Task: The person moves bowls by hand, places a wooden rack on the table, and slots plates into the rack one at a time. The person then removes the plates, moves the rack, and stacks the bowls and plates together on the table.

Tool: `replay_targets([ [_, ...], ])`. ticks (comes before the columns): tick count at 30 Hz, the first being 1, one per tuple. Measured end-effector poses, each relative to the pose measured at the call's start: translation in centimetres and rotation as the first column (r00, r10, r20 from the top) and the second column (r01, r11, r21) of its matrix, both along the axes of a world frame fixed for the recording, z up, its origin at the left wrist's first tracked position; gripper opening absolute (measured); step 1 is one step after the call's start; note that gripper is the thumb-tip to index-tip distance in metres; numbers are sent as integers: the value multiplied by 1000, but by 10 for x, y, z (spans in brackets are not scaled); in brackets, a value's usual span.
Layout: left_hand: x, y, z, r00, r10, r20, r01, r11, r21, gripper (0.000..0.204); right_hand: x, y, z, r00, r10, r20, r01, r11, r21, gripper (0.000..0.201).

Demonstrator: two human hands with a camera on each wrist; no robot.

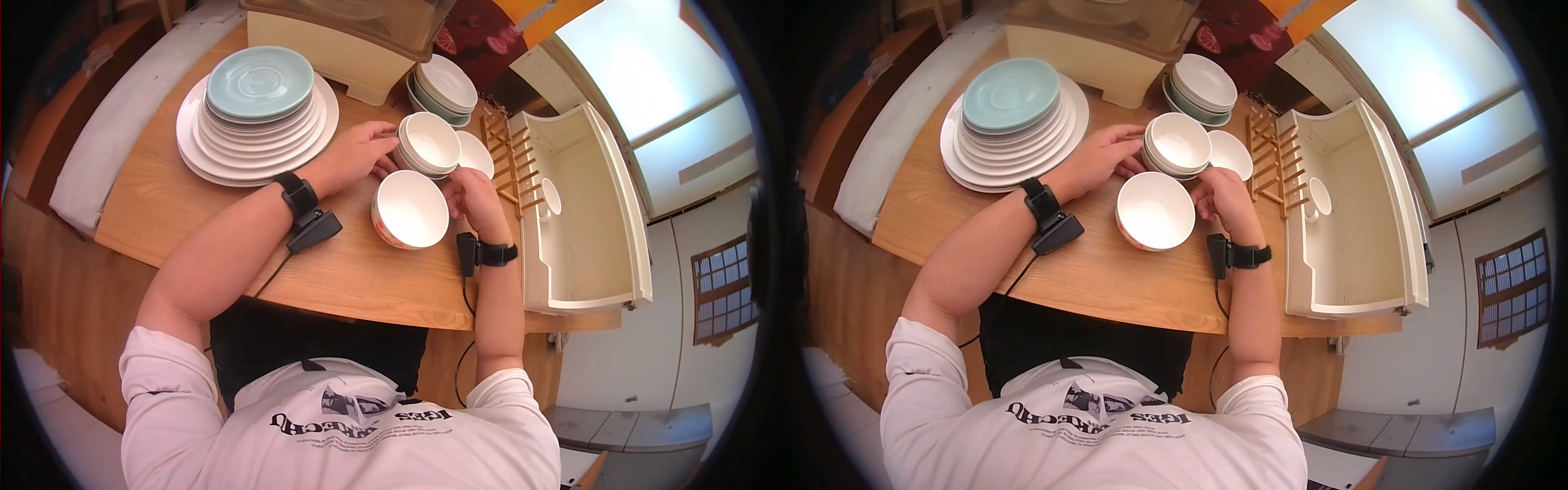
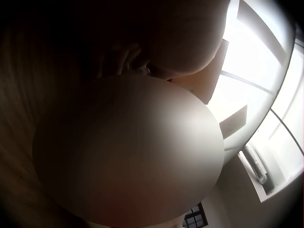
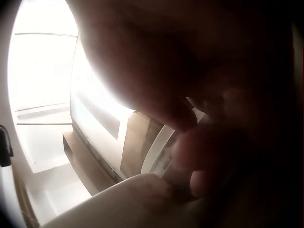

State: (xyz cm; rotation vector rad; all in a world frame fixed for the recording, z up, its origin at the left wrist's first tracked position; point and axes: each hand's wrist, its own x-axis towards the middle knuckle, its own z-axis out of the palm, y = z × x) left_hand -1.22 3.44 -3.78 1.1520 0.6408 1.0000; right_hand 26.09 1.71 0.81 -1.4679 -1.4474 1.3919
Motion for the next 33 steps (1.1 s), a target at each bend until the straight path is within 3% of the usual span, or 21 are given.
replay_targets([
  [3,0,-6,3,995,88,-47,-88,996,-5,57,-2,2,0,1000,17,-26,-17,1000,-3,28],
  [8,0,-10,12,998,42,-40,-38,995,93,58,-1,-3,6,980,185,81,-185,983,4,33],
  [11,0,-10,13,997,51,-60,-45,994,96,58,5,-9,27,956,-55,288,78,994,-70,40],
  [14,-1,-14,17,997,31,-68,-28,999,47,58,25,-4,29,919,-289,267,338,928,-159,52],
  [18,2,-14,14,999,9,-33,-9,1000,-5,58,43,16,-6,897,-442,22,441,891,-107,45],
  [21,1,-14,14,1000,-1,-25,0,1000,-2,58,40,15,-3,880,-473,33,475,877,-80,35],
  [25,0,-11,12,1000,11,-20,-11,1000,-11,57,53,9,10,889,-406,-211,414,910,-8,31],
  [28,-1,-9,12,999,17,-38,-18,1000,-18,56,56,-4,25,918,-112,-380,141,989,49,33],
  [29,-1,-8,12,999,13,-38,-14,1000,-16,56,49,-11,28,942,-44,-334,82,992,101,34],
  [33,-1,-8,12,1000,17,-17,-17,999,-31,55,6,-38,48,996,-14,-90,19,998,54,32],
])
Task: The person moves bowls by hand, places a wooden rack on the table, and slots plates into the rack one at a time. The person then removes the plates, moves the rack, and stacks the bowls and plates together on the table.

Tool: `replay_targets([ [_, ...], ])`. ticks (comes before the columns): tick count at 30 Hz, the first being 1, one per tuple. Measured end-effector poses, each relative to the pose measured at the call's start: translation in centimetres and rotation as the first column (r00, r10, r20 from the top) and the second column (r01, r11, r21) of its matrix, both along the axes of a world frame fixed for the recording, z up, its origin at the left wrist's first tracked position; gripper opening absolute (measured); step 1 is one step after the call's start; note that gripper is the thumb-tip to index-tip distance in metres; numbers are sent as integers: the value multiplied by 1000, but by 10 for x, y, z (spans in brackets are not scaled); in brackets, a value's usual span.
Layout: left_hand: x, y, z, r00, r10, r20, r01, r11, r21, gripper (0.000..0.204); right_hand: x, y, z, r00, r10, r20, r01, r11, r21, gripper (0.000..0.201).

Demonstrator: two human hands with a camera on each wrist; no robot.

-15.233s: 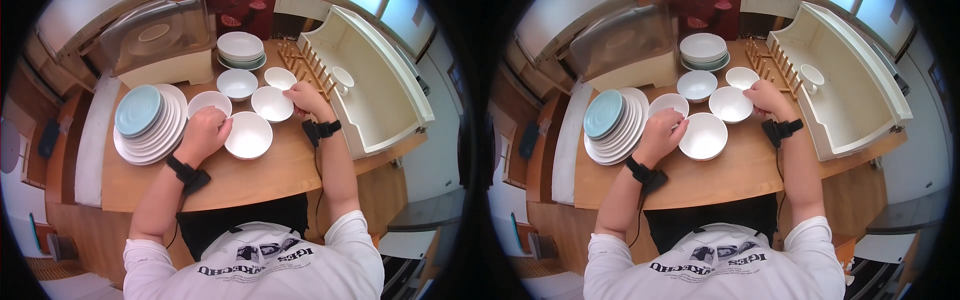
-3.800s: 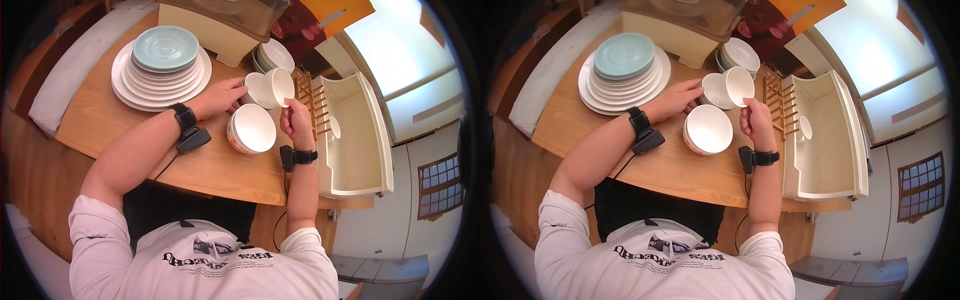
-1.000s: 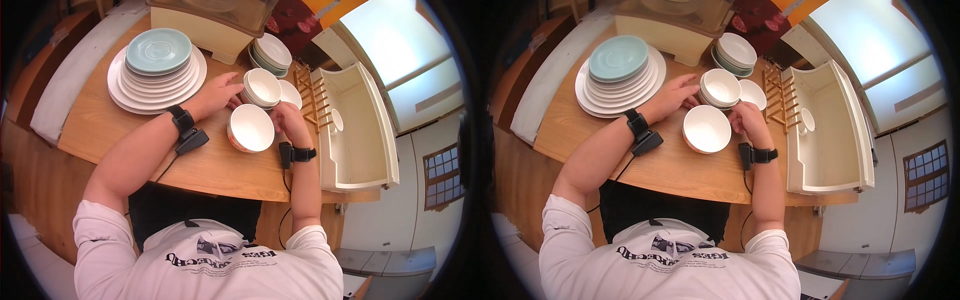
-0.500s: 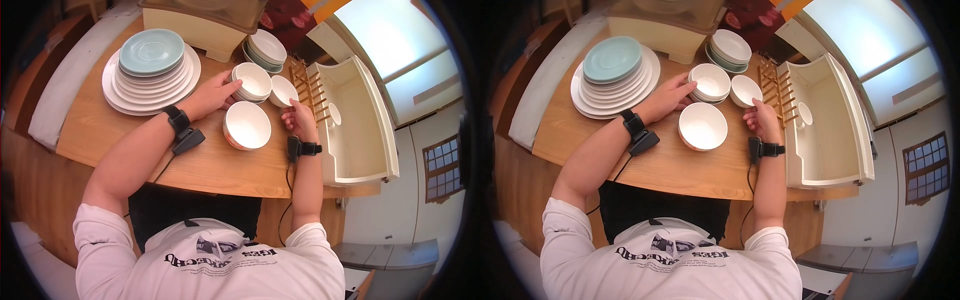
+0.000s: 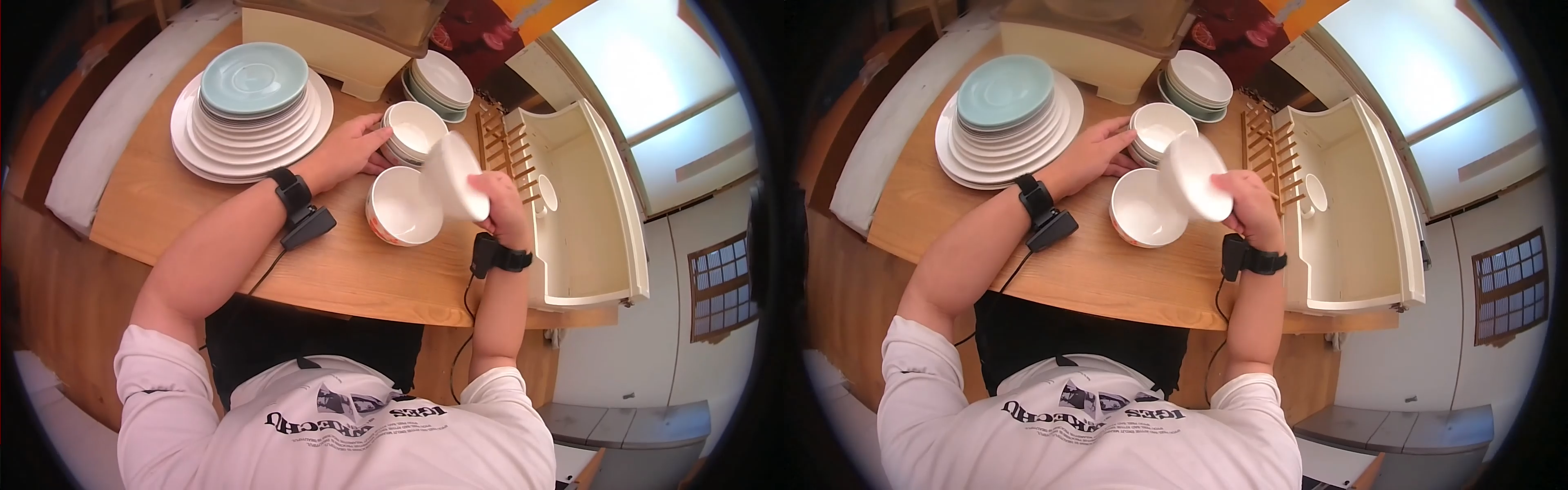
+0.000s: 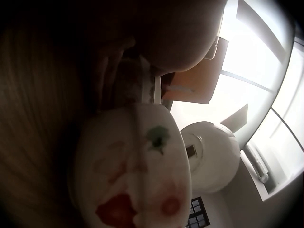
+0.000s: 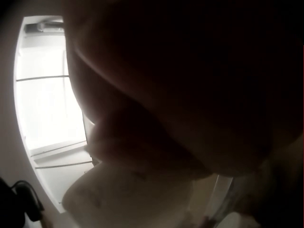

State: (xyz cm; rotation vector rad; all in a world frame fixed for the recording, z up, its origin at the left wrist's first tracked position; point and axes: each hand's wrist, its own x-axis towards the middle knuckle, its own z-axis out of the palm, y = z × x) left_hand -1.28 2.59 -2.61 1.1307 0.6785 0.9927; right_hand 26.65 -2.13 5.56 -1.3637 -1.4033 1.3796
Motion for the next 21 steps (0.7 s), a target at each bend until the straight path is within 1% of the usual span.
replay_targets([
  [3,0,-3,3,999,33,6,-33,999,11,49,-14,-6,2,974,161,156,-152,986,-68,36],
  [6,-1,-7,8,999,43,-28,-43,999,-16,51,-12,-2,-6,949,218,229,-205,975,-81,38],
  [9,-1,-7,8,1000,25,3,-25,999,-21,53,-19,-4,-1,931,222,289,-204,975,-91,40],
  [12,-1,-3,2,1000,24,0,-24,1000,-6,55,-22,-4,-2,919,233,318,-213,972,-98,42],
  [15,0,0,-1,1000,14,-1,-14,1000,7,61,-19,-2,-5,925,248,289,-224,968,-115,43],
  [21,0,-1,-1,1000,12,-14,-11,1000,16,62,-13,5,-13,918,272,288,-249,962,-114,46],
])
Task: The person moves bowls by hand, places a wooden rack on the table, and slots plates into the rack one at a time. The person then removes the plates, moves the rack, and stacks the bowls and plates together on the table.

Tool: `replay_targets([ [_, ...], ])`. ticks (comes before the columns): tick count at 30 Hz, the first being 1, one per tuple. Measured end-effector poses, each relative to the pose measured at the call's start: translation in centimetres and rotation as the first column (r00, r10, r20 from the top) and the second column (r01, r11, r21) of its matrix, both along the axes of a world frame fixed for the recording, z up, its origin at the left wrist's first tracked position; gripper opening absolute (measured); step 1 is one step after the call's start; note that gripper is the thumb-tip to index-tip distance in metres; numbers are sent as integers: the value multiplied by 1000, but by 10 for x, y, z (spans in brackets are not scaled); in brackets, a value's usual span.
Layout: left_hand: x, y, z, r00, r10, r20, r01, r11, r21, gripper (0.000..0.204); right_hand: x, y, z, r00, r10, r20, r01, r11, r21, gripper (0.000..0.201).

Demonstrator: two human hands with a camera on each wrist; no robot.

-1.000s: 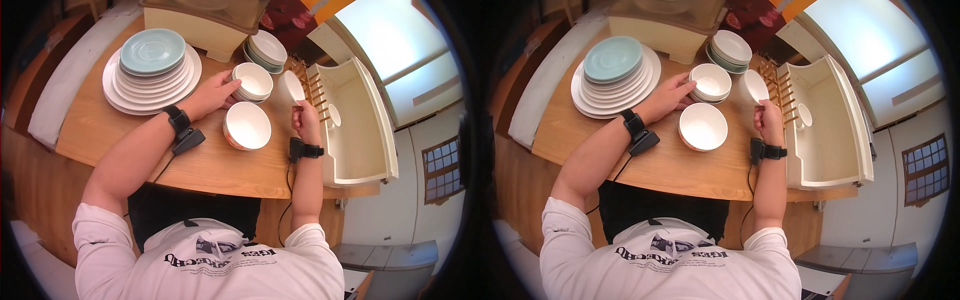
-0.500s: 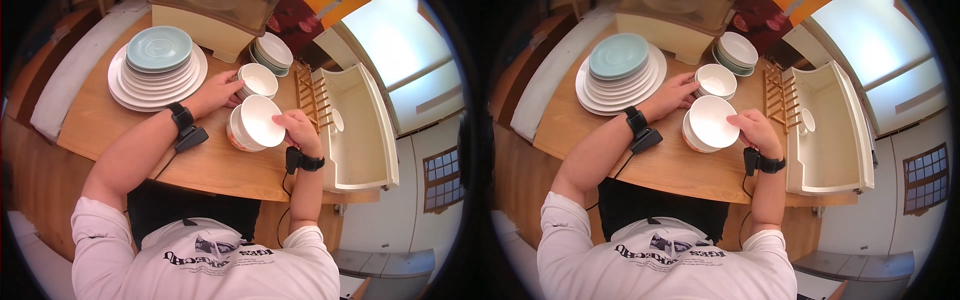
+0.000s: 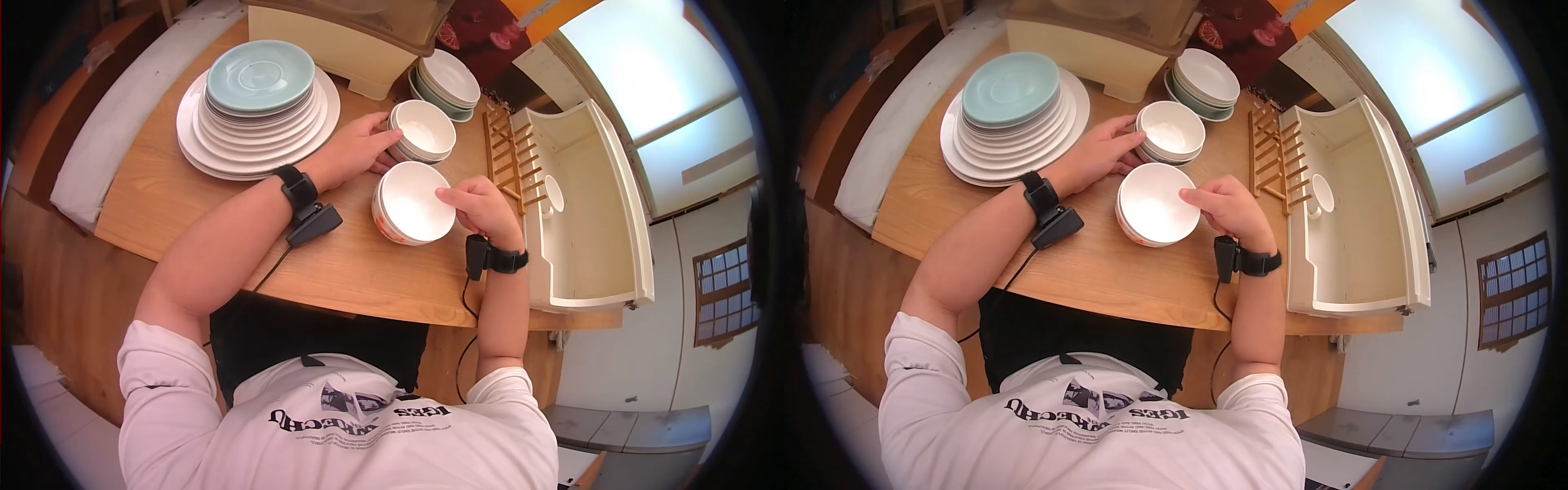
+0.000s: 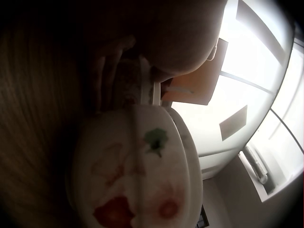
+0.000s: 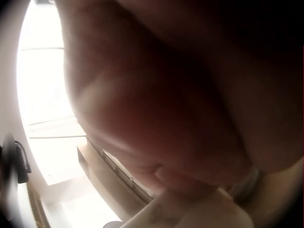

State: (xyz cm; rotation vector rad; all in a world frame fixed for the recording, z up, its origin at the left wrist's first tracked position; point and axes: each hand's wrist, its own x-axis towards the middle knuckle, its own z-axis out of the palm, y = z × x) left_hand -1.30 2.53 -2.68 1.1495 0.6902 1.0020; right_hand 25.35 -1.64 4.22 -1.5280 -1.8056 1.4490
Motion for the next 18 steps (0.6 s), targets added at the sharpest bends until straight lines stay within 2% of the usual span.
replay_targets([
  [3,-1,-2,2,1000,-2,0,2,1000,3,65,9,10,-7,997,-42,65,42,999,4,45],
  [6,1,-4,3,1000,19,-3,-19,1000,15,68,17,31,-31,951,-200,-237,213,977,30,45],
  [7,1,-2,1,1000,-1,-10,2,999,37,69,14,33,-31,930,-287,-230,293,956,-10,52],
  [10,0,0,-2,999,-41,-13,42,994,104,73,4,35,-36,863,-323,-389,318,945,-80,52],
  [13,0,-1,-2,999,-35,-3,35,985,170,76,-16,38,-42,790,-301,-533,278,952,-126,50],
  [18,1,5,-12,999,0,-49,13,966,257,81,-9,46,-44,837,-214,-503,256,967,15,44],
])
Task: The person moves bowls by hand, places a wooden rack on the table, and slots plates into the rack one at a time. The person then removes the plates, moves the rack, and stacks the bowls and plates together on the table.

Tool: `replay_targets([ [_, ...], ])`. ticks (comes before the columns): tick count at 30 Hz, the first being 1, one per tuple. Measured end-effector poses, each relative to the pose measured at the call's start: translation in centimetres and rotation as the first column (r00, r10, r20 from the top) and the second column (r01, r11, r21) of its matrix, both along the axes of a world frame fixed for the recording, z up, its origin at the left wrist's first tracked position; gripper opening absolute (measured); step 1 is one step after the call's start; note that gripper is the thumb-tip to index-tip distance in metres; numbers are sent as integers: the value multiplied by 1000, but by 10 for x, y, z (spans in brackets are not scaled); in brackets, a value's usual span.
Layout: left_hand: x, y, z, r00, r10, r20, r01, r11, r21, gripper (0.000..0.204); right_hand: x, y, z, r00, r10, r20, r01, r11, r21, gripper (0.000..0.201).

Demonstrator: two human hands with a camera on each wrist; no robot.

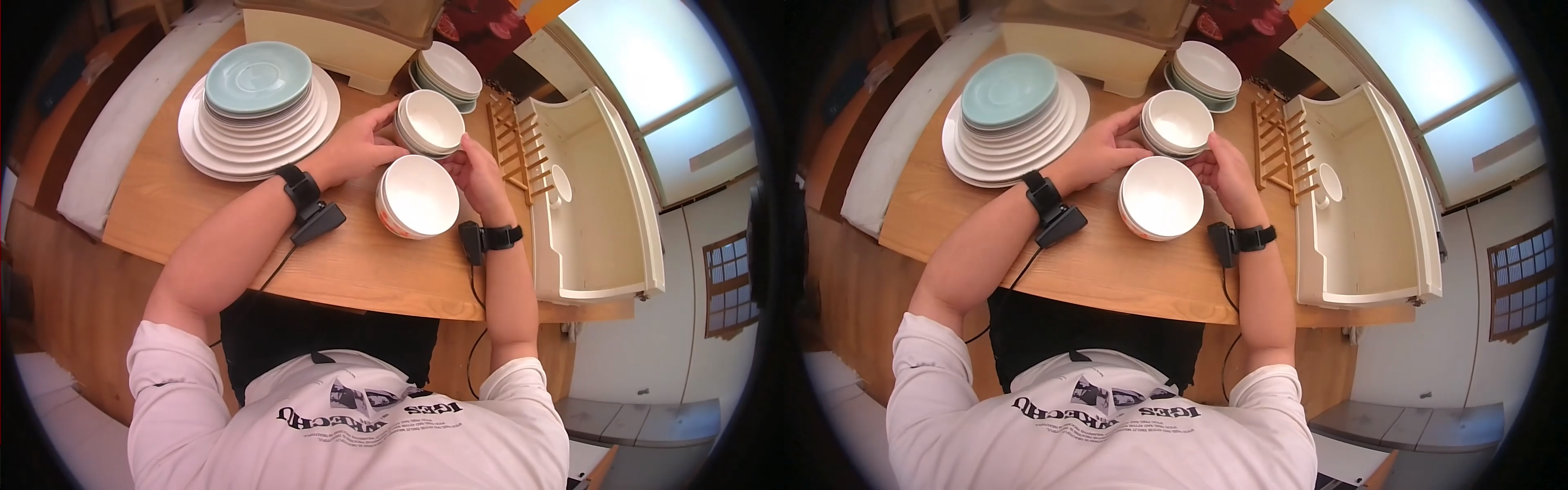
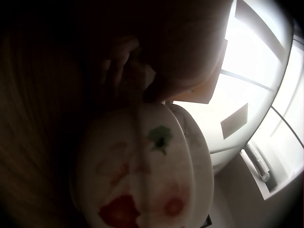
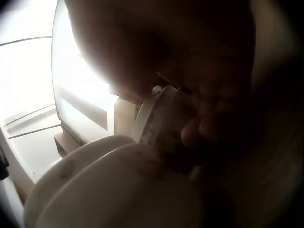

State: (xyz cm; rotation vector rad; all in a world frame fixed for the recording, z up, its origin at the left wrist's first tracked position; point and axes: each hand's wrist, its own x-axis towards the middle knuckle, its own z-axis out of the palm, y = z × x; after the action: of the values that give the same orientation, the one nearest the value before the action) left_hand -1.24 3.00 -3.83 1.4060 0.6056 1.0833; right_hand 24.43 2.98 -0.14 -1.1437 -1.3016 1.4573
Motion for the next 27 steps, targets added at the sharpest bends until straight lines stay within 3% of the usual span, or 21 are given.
replay_targets([
  [3,0,-5,12,998,28,56,-32,997,69,80,3,-3,7,999,36,10,-37,994,102,42],
  [13,-1,-37,54,951,302,-63,-270,915,299,75,4,-29,40,999,42,21,-47,916,399,39],
  [17,-3,-50,56,923,379,-63,-305,824,478,77,2,-49,47,999,38,-18,-31,954,299,43],
  [22,-13,-51,57,899,384,-209,-203,789,580,75,-10,-70,59,991,-71,116,53,988,148,35],
  [27,-15,-52,54,916,359,-176,-167,744,647,80,-13,-78,63,964,-99,247,87,994,59,30],
])
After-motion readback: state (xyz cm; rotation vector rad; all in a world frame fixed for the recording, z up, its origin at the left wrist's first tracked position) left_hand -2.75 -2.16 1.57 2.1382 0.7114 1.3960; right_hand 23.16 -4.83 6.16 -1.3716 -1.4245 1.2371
